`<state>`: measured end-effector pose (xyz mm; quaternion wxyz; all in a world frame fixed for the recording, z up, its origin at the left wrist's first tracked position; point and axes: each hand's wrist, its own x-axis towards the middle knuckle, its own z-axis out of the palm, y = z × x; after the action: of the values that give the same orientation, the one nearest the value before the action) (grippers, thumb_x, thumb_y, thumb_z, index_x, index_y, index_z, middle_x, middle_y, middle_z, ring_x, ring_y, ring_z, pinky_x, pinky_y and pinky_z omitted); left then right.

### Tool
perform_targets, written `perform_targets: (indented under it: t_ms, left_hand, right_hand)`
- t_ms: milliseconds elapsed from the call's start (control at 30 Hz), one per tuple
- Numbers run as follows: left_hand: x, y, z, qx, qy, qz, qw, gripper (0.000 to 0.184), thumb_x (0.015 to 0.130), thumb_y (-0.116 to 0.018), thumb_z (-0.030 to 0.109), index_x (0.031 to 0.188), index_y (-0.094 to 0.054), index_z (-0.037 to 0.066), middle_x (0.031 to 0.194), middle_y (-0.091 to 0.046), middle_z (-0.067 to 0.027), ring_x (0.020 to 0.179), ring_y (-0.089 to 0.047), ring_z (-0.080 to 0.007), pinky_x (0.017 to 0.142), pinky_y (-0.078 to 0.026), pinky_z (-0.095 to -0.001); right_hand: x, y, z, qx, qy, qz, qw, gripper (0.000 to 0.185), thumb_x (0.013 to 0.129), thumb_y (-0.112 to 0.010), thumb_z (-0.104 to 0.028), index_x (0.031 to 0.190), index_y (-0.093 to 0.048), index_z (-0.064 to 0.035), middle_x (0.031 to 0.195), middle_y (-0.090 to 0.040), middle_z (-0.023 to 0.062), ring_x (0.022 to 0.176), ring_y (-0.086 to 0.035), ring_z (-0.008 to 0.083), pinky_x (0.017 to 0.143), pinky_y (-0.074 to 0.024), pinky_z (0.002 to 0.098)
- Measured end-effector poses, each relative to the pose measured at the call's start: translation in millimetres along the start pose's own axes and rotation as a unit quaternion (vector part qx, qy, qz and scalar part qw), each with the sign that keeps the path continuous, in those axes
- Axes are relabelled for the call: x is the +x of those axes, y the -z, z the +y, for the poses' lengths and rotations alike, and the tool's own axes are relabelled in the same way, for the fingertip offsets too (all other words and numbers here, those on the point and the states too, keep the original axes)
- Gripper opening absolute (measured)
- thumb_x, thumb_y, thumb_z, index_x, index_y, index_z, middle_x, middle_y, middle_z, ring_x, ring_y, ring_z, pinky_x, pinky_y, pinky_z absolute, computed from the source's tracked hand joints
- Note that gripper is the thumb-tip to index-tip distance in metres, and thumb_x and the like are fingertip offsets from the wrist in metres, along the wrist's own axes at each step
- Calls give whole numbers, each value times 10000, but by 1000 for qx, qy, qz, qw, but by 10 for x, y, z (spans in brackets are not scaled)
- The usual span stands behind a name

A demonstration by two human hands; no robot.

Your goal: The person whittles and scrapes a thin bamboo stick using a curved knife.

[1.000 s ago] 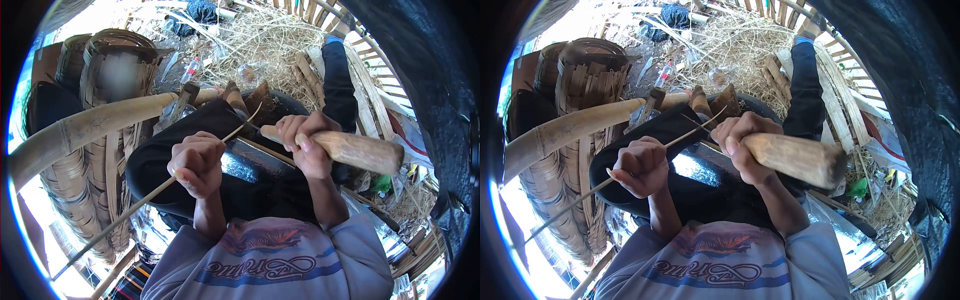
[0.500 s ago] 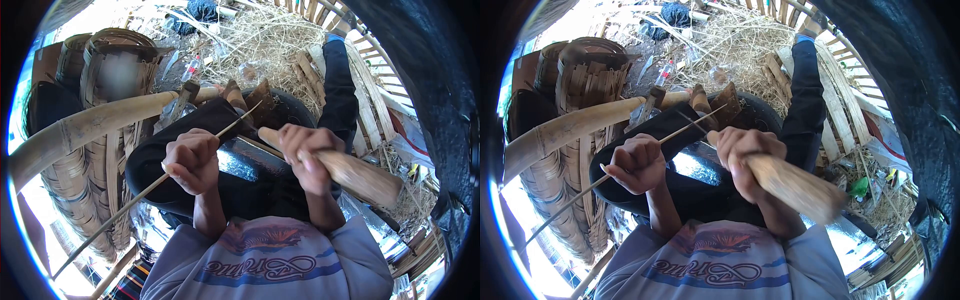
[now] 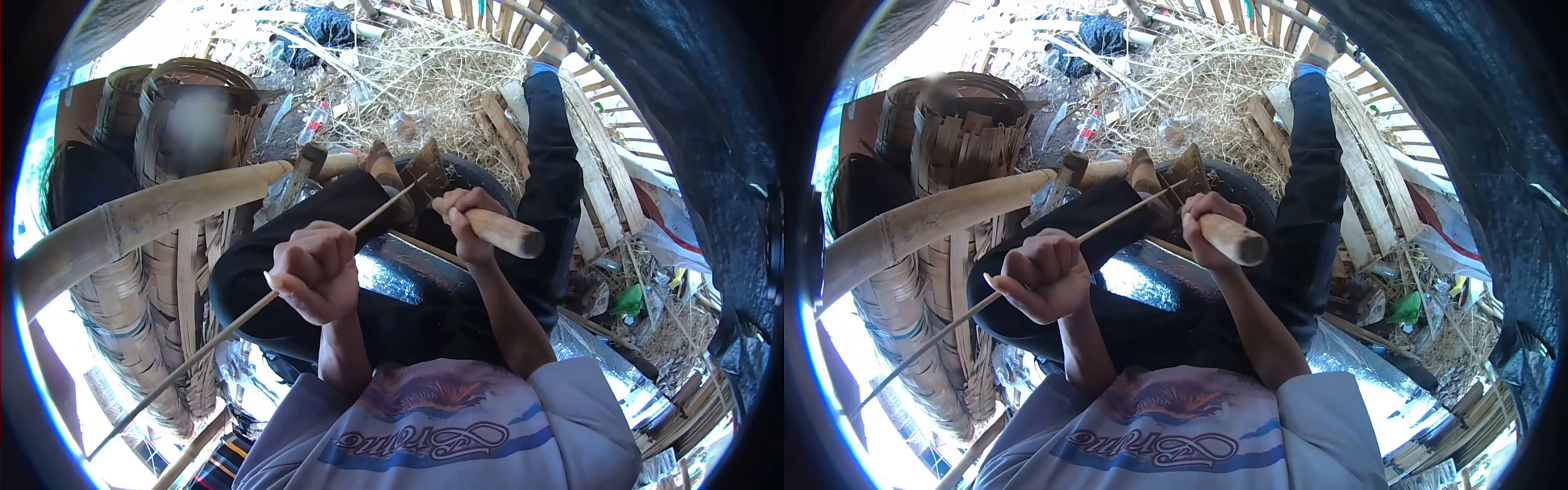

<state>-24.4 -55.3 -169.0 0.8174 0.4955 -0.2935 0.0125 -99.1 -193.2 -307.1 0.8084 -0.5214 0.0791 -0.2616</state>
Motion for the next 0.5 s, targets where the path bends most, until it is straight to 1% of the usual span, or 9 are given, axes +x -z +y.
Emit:
perform_targets:
  t_ms: [33,67,133,200,267,333,400,467,500]
  left_hand:
    - [-7,-3,16,3,3,9,1000,499,994,-339,431,607,-239,131,464,-193,50,375,-124,-62,360,-119,-232]
    - [-14,11,30,9,11,12,1000,499,994,-339,431,607,-239,131,464,-193,50,375,-124,-62,360,-119,-232]
    - [-4,14,10,-6,4,51,999,499,993,-340,433,607,-243,133,460,-190,49,375,-117,-63,357,-117,-234]
    - [-9,41,-8,-18,0,49,999,499,993,-339,435,607,-241,133,456,-191,47,376,-122,-64,356,-119,-237]
    - [-2,45,8,-1,9,34,999,501,992,-336,441,608,-239,135,456,-191,46,378,-132,-63,358,-123,-237]
    - [-14,13,25,3,9,31,999,500,991,-335,445,610,-241,136,456,-186,45,382,-129,-64,361,-122,-239]
    - [4,44,16,12,11,29,999,499,991,-334,449,612,-242,137,457,-182,44,386,-126,-66,364,-121,-240]
    - [-17,63,23,3,6,57,998,495,990,-333,452,618,-247,137,463,-179,42,396,-116,-70,372,-115,-243]
    - [-7,54,15,-10,2,69,998,492,992,-327,450,623,-247,135,469,-183,39,406,-113,-71,378,-109,-246]
  right_hand:
    - [62,-36,-129,30,30,22,999,102,759,-537,31,706,-468,-25,613,-546,71,532,-502,125,567,-441,276]
    - [99,-69,-262,118,53,6,992,95,770,-543,0,718,-471,-36,609,-547,72,535,-506,130,595,-445,303]
    - [141,-205,-546,153,119,-41,980,96,779,-550,-27,727,-470,-44,593,-540,73,528,-497,133,595,-440,321]
    - [121,-224,-572,137,117,-62,982,126,776,-572,-51,725,-457,-40,602,-532,76,519,-487,138,584,-435,317]
    - [62,-213,-343,54,45,-24,997,172,827,-574,-137,760,-440,-53,578,-503,69,520,-463,150,635,-407,357]
    - [86,-152,-274,-2,39,-36,999,167,815,-576,-121,761,-434,-51,582,-495,73,533,-451,156,637,-397,357]
    - [115,-234,-510,108,28,7,994,163,827,-549,-136,757,-425,-56,590,-477,69,544,-427,156,647,-378,359]
    - [149,-339,-992,170,42,-39,984,190,878,-501,-219,776,-417,-82,606,-465,57,544,-404,153,662,-355,365]
    - [127,-354,-1192,193,51,-56,978,186,880,-518,-219,789,-423,-87,595,-471,51,532,-425,157,648,-363,367]
